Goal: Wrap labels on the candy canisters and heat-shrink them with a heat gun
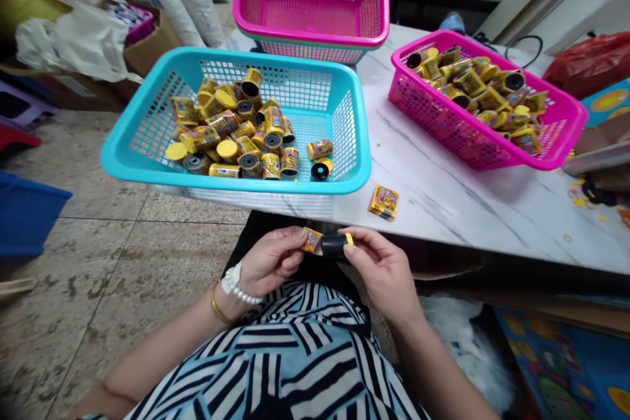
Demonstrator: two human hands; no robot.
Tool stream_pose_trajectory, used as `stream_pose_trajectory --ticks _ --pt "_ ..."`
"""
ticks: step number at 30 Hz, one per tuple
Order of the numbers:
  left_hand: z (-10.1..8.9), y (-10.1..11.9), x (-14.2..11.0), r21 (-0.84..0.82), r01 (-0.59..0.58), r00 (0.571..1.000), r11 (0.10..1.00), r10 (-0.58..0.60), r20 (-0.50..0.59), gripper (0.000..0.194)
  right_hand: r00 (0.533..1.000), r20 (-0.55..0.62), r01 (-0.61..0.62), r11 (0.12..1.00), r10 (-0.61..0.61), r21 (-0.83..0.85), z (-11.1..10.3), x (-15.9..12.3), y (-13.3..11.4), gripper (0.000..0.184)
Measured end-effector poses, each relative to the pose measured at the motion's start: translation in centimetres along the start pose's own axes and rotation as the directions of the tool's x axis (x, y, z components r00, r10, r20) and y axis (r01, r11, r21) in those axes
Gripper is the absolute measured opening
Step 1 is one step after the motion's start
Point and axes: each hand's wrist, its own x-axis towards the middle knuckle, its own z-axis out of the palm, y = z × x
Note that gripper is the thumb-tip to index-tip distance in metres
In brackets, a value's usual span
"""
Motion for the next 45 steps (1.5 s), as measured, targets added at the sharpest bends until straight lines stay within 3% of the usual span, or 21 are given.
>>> stream_pose_trajectory --ticks 3,9,12,17,20,23,26,33,41,43,45 --pt "-0.2 0.0 0.0 -0.033 -0.001 1.0 0.999 0.001 -0.005 0.037 0.998 -0.035 0.048 0.996 -0.051 -0.082 0.4 -0.2 -0.2 0.021" --pt "-0.3 0.1 0.2 -0.088 0.018 1.0 0.996 -0.018 0.0 0.033 0.971 0.074 0.237 0.953 -0.226 -0.19 1.4 -1.0 -0.1 0.019" --pt "-0.5 0.3 0.3 -0.119 0.03 0.999 0.992 -0.028 0.018 0.03 0.959 0.118 0.277 0.943 -0.259 -0.186 1.4 -1.2 -0.3 0.017" --pt "-0.8 0.0 0.5 -0.081 0.037 0.999 0.996 -0.035 0.03 0.031 0.981 0.11 0.174 0.976 -0.16 -0.132 1.4 -0.8 -0.6 0.015" --pt "-0.7 -0.4 0.5 -0.055 0.013 0.999 0.998 -0.011 0.034 0.032 0.995 0.034 0.092 0.99 -0.089 -0.107 1.6 -0.5 -0.4 0.016" --pt "-0.7 -0.6 0.5 -0.059 0.009 0.999 0.998 -0.006 0.047 0.033 0.994 -0.05 0.09 0.988 -0.097 -0.122 2.0 -0.5 -0.1 0.018" --pt "-0.9 -0.8 0.6 -0.059 0.02 0.999 0.998 -0.018 0.048 0.034 0.986 -0.053 0.149 0.975 -0.159 -0.165 2.3 -0.7 0.2 0.016" --pt "-0.8 -0.4 0.2 -0.031 0.01 1.0 0.999 -0.011 -0.002 0.035 0.916 0.041 0.391 0.868 -0.398 -0.307 1.9 -1.0 1.4 0.023" --pt "-1.3 -0.1 -1.2 0.022 -0.143 0.977 0.989 0.145 -0.157 0.039 0.901 -0.011 0.406 0.85 -0.434 -0.336 1.6 -0.9 1.7 0.029" --pt "-1.8 0.0 -1.6 0.083 -0.154 0.981 0.984 0.163 -0.107 0.047 0.905 0.055 0.418 0.858 -0.421 -0.299 1.7 -1.0 1.3 0.028" --pt "-2.2 0.1 -2.0 0.148 -0.137 0.991 0.979 0.136 0.018 0.057 0.897 0.153 0.443 0.855 -0.416 -0.269 1.7 -1.1 1.1 0.028"
